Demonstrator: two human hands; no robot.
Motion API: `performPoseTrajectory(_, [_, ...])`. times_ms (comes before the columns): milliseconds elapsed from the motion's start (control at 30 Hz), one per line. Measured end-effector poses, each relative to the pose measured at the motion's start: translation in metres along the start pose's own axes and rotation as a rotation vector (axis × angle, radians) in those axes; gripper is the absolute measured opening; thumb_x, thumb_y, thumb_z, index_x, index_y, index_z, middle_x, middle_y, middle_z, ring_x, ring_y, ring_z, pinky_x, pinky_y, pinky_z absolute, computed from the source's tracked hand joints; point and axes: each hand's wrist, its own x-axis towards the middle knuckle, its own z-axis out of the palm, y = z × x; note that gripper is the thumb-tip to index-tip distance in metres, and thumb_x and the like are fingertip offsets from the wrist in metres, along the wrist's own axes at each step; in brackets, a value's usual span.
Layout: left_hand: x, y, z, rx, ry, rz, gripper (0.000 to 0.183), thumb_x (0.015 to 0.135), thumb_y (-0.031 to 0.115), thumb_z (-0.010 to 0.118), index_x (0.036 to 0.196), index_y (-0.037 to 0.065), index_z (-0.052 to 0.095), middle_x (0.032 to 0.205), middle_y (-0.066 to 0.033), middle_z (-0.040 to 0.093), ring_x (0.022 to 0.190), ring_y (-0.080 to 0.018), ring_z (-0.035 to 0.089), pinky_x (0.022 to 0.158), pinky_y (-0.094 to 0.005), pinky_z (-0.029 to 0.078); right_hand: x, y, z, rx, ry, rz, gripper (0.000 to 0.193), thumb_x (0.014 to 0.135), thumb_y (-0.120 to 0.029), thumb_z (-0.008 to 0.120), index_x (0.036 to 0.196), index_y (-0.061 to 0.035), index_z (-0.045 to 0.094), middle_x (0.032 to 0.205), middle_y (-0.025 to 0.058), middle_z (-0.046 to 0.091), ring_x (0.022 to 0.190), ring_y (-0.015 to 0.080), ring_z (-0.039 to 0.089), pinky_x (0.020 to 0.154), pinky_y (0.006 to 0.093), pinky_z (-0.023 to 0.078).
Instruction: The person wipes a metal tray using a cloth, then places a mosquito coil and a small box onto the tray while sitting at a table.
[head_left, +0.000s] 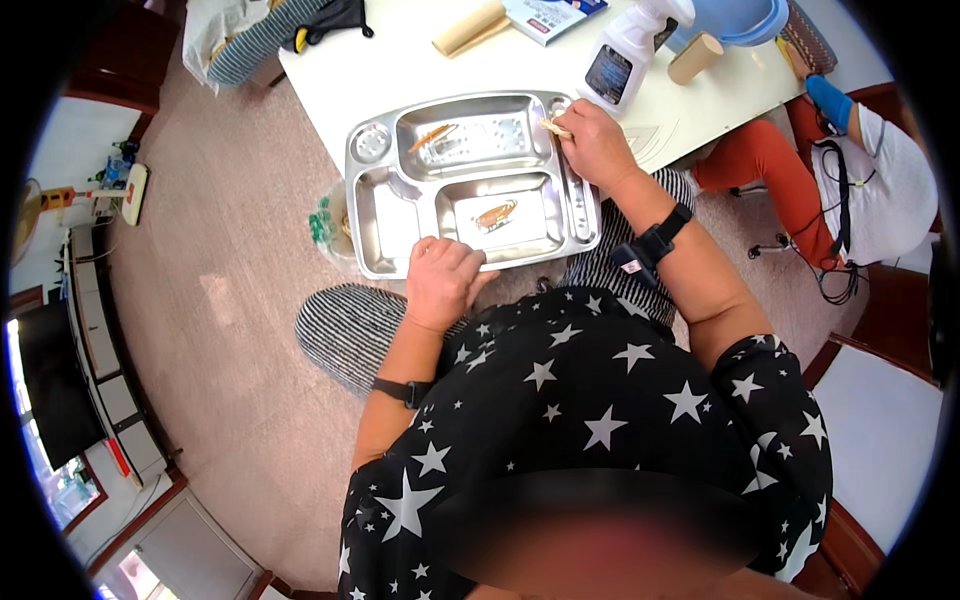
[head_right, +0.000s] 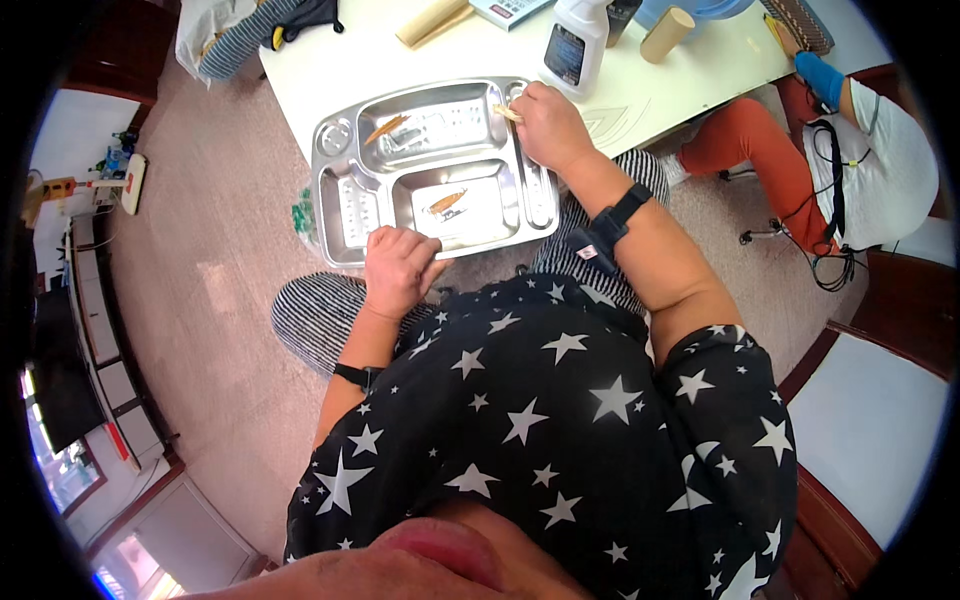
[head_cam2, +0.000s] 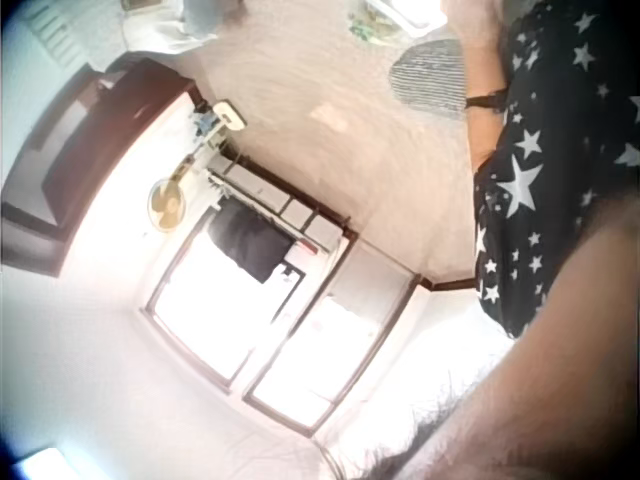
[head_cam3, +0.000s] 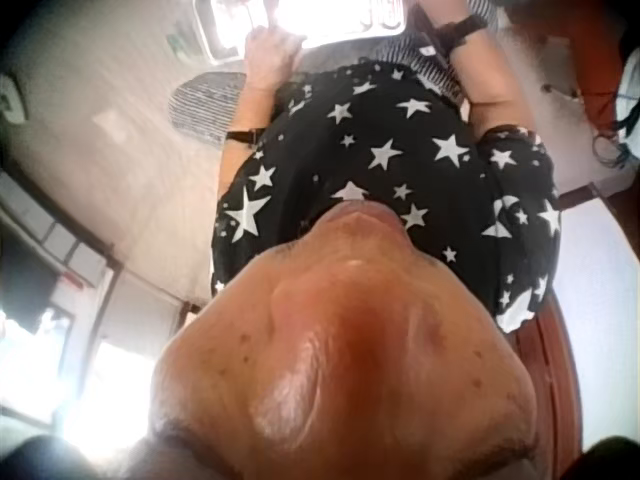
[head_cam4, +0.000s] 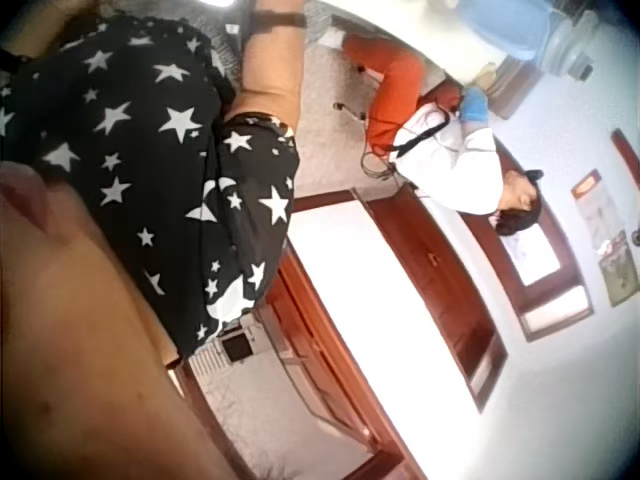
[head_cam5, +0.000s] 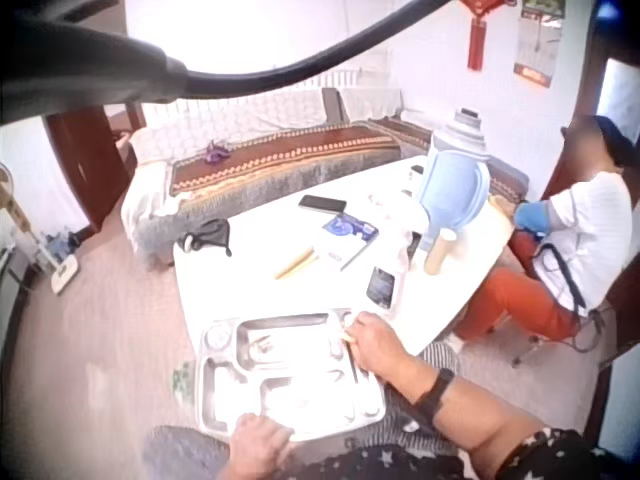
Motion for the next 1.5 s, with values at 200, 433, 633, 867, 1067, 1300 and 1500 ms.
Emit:
performPoseTrajectory(200, [0.003, -0.001, -0.001, -0.029, 0.003, 0.023, 0.024, 0.069, 0.029, 0.075, 0.081, 0.011, 0.065, 0.075, -0.001, 0.055, 0.078, -0.0213, 0.056, 0.08, -0.0371, 0.041, 0.012, 0.014, -0.002, -0.161, 0.033, 0.026, 0.008, 0.074, -0.005, 0.063, 0.082, -0.0043, 0.066, 0.087, 0.0126, 0.058, 0.085, 0.0314, 0.059, 0.076, 0.0402, 0.051])
performPoseTrajectory(433, [0.001, 0.001, -0.002, -0.029, -0.011, 0.034, 0.025, 0.069, 0.029, 0.075, 0.081, 0.009, 0.065, 0.075, -0.0028, 0.054, 0.076, -0.0234, 0.056, 0.077, -0.0386, 0.042, 0.02, -0.009, 0.002, -0.276, -0.04, 0.054, 0.01, 0.079, -0.004, 0.055, 0.079, -0.0047, 0.065, 0.091, 0.0125, 0.059, 0.091, 0.0316, 0.058, 0.077, 0.0408, 0.05])
performPoseTrajectory(633, [0.002, 0.005, -0.007, -0.02, -0.024, 0.021, 0.025, 0.068, 0.027, 0.075, 0.083, 0.009, 0.064, 0.074, -0.0045, 0.052, 0.074, -0.0249, 0.055, 0.076, -0.0393, 0.042, -0.019, -0.019, -0.017, -0.085, -0.019, -0.047, 0.009, 0.071, -0.003, 0.061, 0.079, -0.0064, 0.061, 0.088, 0.0107, 0.055, 0.086, 0.0319, 0.056, 0.074, 0.0416, 0.049])
performPoseTrajectory(867, [0.003, 0.005, -0.008, -0.051, 0.051, 0.084, 0.03, 0.071, 0.026, 0.075, 0.09, 0.007, 0.062, 0.08, -0.0065, 0.055, 0.076, -0.0278, 0.056, 0.07, -0.0403, 0.044, -0.054, -0.006, -0.028, 0.489, 0.205, 0.226, 0.019, 0.084, -0.008, 0.061, 0.1, 0.0014, 0.063, 0.092, 0.0108, 0.062, 0.082, 0.0246, 0.063, 0.073, 0.031, 0.05])
performPoseTrajectory(1067, [-0.024, 0.006, -0.037, -0.019, 0.138, -0.028, 0.041, 0.076, 0.016, 0.071, 0.114, 0.001, 0.061, 0.106, -0.0148, 0.061, 0.097, -0.0325, 0.058, 0.086, -0.0425, 0.046, -0.105, 0.04, 0.0, 0.763, 0.327, 0.634, 0.022, 0.091, -0.008, 0.05, 0.106, 0.0058, 0.057, 0.088, 0.0067, 0.063, 0.08, 0.0119, 0.058, 0.072, 0.027, 0.049])
performPoseTrajectory(1300, [-0.109, -0.078, -0.054, 0.446, 0.59, -0.708, 0.045, 0.083, 0.013, 0.06, 0.124, -0.005, 0.053, 0.118, -0.0244, 0.058, 0.111, -0.0427, 0.052, 0.099, -0.0501, 0.038, -0.109, 0.027, 0.004, 0.771, 0.458, 0.524, 0.02, 0.09, -0.006, 0.049, 0.103, 0.0054, 0.058, 0.084, 0.0061, 0.062, 0.076, 0.0114, 0.055, 0.069, 0.0264, 0.047])
performPoseTrajectory(1500, [-0.115, -0.082, -0.048, 0.469, 0.221, -0.709, 0.034, 0.087, 0.021, 0.058, 0.113, -0.001, 0.06, 0.112, -0.0218, 0.061, 0.107, -0.0388, 0.056, 0.093, -0.0474, 0.044, -0.106, 0.029, 0.007, 0.792, 0.437, 0.496, 0.017, 0.09, -0.006, 0.05, 0.1, 0.0048, 0.058, 0.081, 0.006, 0.061, 0.075, 0.011, 0.055, 0.069, 0.0259, 0.046])
